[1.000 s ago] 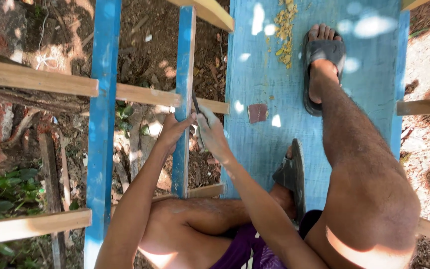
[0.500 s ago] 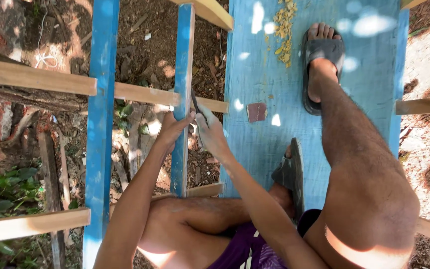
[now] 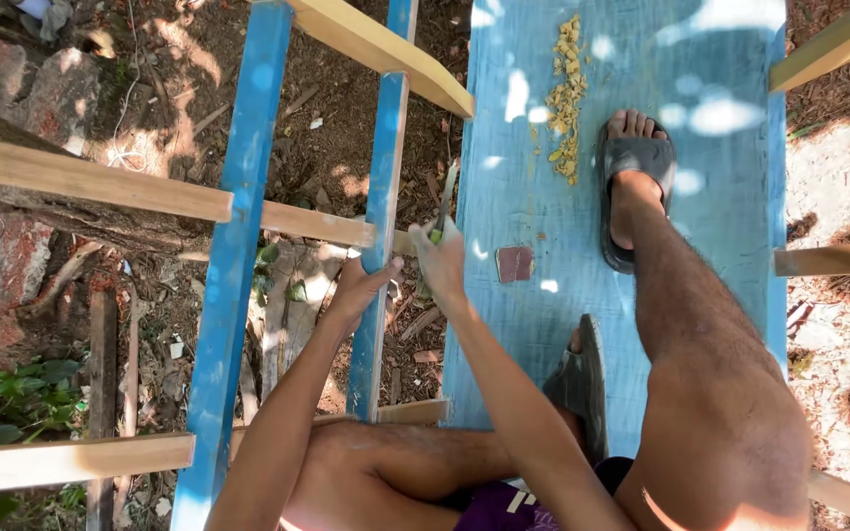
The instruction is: Scraping or marking blue-painted wooden beams on a structure using a small hand tool
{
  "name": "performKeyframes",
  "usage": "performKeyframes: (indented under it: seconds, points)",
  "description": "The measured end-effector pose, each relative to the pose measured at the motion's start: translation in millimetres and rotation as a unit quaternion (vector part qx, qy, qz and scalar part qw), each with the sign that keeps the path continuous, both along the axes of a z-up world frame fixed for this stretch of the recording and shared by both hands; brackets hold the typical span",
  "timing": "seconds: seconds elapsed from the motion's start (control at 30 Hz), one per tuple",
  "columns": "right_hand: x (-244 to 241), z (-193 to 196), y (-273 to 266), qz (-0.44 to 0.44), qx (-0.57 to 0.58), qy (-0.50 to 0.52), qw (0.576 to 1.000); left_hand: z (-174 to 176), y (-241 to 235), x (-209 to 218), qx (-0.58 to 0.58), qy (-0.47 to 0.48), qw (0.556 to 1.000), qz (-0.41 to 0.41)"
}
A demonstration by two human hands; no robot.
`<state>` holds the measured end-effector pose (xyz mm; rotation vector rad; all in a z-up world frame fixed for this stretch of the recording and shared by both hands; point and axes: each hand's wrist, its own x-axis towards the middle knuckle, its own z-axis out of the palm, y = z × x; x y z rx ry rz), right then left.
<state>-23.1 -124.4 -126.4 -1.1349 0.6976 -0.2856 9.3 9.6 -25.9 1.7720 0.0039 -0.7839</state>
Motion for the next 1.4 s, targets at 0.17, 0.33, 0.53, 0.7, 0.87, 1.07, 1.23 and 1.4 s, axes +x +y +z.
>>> performKeyframes:
  seconds: [0.17,0.33,0.53,0.7,0.87,1.07,1.23,1.4]
  points:
    - [21.3,43.6,-5.8,0.051,-0.018,-0.028,0.998,17.8,-5.4,-4.8,0.006,-0.001,1.0,-0.023]
    - [19.7,30.9,-10.6,0.065,0.074,-0.076,0.992,15.7,-2.2,-1.9,0.005,0.007,1.0,-0.024]
    - [23.0,13.4,-24.4,0.097,0.132,-0.135,0.977,14.6,-2.5,-3.0,0.0,-0.001,1.0,-0.029]
    - [27.1,3.4,-38.7,0.186,0.055,-0.095,0.976,14.8,-1.4,-0.7,-0.004,-0.001,0.999,-0.035]
    - [32.0,4.4,-38.6,0.182,-0.04,-0.076,0.98,15.4,-0.5,-2.5,-0.012,-0.005,0.999,-0.046]
    - [34.5,10.0,-34.9,0.148,-0.109,-0.05,0.982,13.5,-2.6,-1.6,-0.005,-0.001,0.999,-0.039]
    - [22.2,27.1,-30.4,0.123,-0.103,-0.05,0.986,16.8,-3.4,-1.6,0.002,0.0,0.999,-0.044]
    - [21.9,31.7,-30.3,0.11,-0.135,-0.048,0.984,19.1,-2.3,-3.5,-0.002,0.0,0.999,-0.032]
